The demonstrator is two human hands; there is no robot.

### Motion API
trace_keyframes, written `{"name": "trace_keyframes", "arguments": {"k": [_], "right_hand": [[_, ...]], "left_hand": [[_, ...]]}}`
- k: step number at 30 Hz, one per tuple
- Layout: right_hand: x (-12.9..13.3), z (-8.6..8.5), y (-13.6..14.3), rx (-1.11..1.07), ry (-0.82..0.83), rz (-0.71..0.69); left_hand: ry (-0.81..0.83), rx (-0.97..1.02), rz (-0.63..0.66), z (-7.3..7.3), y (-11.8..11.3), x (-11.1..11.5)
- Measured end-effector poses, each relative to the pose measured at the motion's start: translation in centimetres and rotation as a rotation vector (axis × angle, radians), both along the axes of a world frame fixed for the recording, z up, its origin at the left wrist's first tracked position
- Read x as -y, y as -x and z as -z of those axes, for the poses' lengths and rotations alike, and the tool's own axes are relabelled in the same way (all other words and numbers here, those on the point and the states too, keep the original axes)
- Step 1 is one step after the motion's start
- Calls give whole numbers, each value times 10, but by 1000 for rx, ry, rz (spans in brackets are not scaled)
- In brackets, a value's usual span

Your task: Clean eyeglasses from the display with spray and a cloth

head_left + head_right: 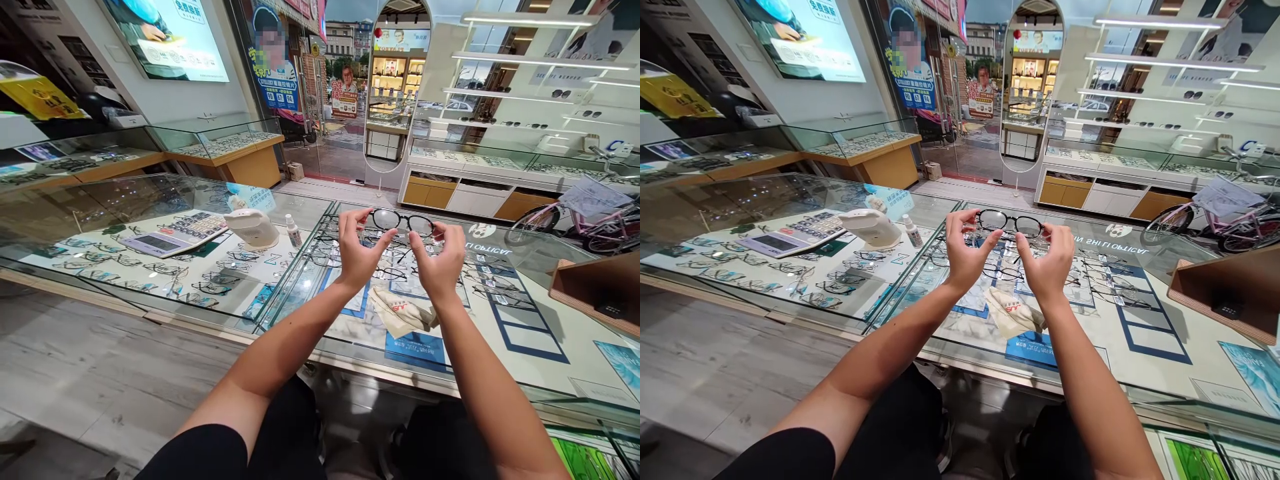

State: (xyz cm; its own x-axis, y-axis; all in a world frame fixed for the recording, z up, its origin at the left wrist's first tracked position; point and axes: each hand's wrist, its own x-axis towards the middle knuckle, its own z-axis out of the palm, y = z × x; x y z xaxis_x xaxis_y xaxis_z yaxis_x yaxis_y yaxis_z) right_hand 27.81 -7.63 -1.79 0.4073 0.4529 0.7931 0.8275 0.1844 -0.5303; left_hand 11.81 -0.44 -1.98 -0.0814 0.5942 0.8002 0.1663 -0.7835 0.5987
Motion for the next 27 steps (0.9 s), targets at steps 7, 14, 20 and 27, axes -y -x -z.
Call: {"name": "trace_keyframes", "arguments": {"k": [7,14,20,27], "right_hand": [[3,-5,1,64,-123,48],[4,-6,1,72,-114,52],[4,-3,0,127,-121,54],[-17,-30,-19,146,-148,72]], "left_hand": [[83,43,152,4,-3,-6],[150,42,175,5,-4,-6],[68,67,138,9,-4,-7],[-110,52,134,-13,-26,-41]]}}
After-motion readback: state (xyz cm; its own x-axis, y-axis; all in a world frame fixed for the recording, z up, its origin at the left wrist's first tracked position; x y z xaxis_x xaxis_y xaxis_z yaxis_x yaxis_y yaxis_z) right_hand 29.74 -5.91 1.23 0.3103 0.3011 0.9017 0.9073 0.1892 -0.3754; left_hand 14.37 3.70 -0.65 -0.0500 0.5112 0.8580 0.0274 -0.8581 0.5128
